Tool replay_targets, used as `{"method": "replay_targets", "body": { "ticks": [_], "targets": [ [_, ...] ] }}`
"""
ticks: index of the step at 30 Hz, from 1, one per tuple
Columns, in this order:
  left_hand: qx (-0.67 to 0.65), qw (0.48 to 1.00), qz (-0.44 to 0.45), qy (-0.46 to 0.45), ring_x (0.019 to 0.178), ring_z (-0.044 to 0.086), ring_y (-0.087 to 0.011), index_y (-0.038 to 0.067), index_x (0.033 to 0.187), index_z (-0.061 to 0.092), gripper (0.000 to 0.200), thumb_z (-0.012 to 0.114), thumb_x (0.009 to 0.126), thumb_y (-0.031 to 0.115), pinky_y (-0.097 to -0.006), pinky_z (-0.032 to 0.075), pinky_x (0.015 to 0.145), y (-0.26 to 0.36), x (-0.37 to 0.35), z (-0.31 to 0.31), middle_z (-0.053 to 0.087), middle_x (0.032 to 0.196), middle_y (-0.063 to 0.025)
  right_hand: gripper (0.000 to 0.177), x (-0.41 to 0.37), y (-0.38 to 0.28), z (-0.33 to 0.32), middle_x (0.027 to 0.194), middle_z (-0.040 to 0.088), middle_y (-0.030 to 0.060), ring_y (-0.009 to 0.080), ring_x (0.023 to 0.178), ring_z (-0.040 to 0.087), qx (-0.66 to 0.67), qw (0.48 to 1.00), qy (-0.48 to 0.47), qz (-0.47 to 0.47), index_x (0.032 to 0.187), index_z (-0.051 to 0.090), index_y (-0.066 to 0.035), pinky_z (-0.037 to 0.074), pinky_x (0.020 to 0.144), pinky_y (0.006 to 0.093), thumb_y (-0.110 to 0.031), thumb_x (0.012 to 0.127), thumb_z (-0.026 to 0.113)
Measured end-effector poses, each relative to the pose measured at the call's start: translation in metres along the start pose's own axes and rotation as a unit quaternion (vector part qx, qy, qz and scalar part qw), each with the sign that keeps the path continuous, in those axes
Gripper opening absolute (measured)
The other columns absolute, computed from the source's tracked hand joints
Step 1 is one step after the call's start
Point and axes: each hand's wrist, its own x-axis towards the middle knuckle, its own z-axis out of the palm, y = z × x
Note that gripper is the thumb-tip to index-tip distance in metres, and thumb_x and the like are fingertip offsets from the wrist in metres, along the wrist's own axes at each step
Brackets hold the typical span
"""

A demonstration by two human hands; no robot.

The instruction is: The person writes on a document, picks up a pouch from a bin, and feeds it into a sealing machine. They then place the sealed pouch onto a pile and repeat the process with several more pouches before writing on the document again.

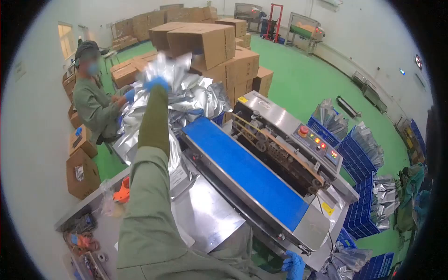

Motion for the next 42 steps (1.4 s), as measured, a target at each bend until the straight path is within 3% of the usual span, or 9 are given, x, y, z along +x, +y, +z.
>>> {"method": "replay_targets", "body": {
  "ticks": [4,5,7,12,14,18,19,24,42],
  "targets": [
    [0.053,0.992,0.033,-0.113,0.118,0.049,-0.0305,0.007,0.133,0.042,0.058,0.05,0.085,0.04,-0.0498,0.04,0.095,-0.018,0.037,0.12,0.05,0.13,-0.0114,0.021,0.007,-0.006,-0.006,0.072,0.053,-0.0017,0.0035,0.052,0.042,0.014,1.0,0.004,0.003,0.102,0.058,-0.004,0.035,0.043,0.0173,-0.022,0.094,0.051],
    [-0.312,0.944,-0.1,-0.028,0.117,0.05,-0.032,0.0,0.129,0.043,0.065,0.051,0.083,0.046,-0.0474,0.042,0.094,-0.02,0.037,0.127,0.049,0.128,-0.0186,0.021,0.008,-0.007,-0.006,0.071,0.054,-0.0013,0.004,0.051,0.043,0.001,1.0,0.013,-0.014,0.101,0.058,-0.004,0.034,0.042,0.0172,-0.022,0.094,0.051],
    [-0.483,0.829,-0.237,0.153,0.107,0.055,-0.0342,-0.014,0.115,0.045,0.079,0.06,0.076,0.053,-0.0437,0.046,0.087,-0.035,0.034,0.139,0.05,0.116,-0.0315,0.021,0.007,-0.005,-0.005,0.069,0.055,-0.0007,0.0048,0.049,0.044,-0.028,0.999,0.021,-0.038,0.099,0.059,-0.004,0.033,0.04,0.0168,-0.023,0.093,0.051],
    [-0.377,0.845,-0.296,0.239,0.108,0.054,-0.0322,-0.011,0.121,0.04,0.079,0.059,0.078,0.053,-0.0418,0.048,0.082,-0.037,-0.017,0.07,0.054,0.108,-0.0223,0.034,-0.004,-0.016,0.007,0.065,0.059,0.0042,0.0106,0.045,0.05,-0.103,0.982,0.019,-0.16,0.1,0.064,-0.002,0.041,0.039,0.0231,-0.031,0.092,0.049],
    [-0.75,0.638,-0.086,0.151,0.109,0.053,-0.0287,-0.005,0.127,0.038,0.063,0.056,0.083,0.036,-0.0358,0.048,0.083,-0.003,-0.1,0.04,0.052,0.112,-0.0168,0.032,0.001,-0.022,0.009,0.066,0.057,0.0038,0.0102,0.047,0.049,-0.094,0.978,0.022,-0.187,0.101,0.06,-0.002,0.041,0.04,0.0232,-0.03,0.092,0.049],
    [-0.773,0.556,0.264,-0.152,0.104,0.05,-0.0147,0.0,0.123,0.047,0.045,0.065,0.083,0.011,-0.027,0.045,0.087,0.081,-0.335,-0.007,0.052,0.112,-0.0094,0.011,0.031,-0.056,0.022,0.069,0.05,0.0009,0.0107,0.053,0.049,0.118,0.97,-0.082,-0.193,0.096,0.048,-0.005,0.042,0.046,0.0237,-0.014,0.09,0.049],
    [-0.769,0.549,0.262,-0.196,0.104,0.05,-0.0147,0.0,0.123,0.047,0.045,0.065,0.083,0.011,-0.027,0.045,0.087,0.089,-0.379,-0.009,0.052,0.112,-0.0094,0.013,-0.003,-0.092,0.064,0.073,0.051,0.0024,0.0107,0.059,0.049,-0.063,0.931,0.039,-0.357,0.088,0.049,-0.007,0.043,0.051,0.0257,-0.018,0.093,0.046],
    [-0.704,0.486,0.291,-0.428,0.098,0.05,-0.0138,0.004,0.118,0.052,0.04,0.067,0.082,0.013,-0.0276,0.042,0.087,0.119,-0.529,-0.004,0.052,0.112,-0.0062,0.014,-0.05,-0.153,0.085,0.084,0.064,0.0076,0.0111,0.068,0.058,0.05,0.93,0.035,-0.363,0.095,0.063,0.001,0.047,0.062,0.0236,-0.008,0.085,0.058],
    [-0.41,0.603,0.395,-0.559,0.089,0.057,-0.0176,-0.001,0.108,0.058,0.041,0.058,0.088,0.035,-0.0283,0.045,0.08,0.137,-0.676,0.004,0.06,0.098,-0.0122,0.011,-0.055,-0.11,-0.032,0.078,0.06,0.0028,0.0067,0.065,0.052,0.113,0.884,0.098,-0.443,0.089,0.064,0.0,0.044,0.058,0.02,-0.009,0.089,0.057]
  ]
}}
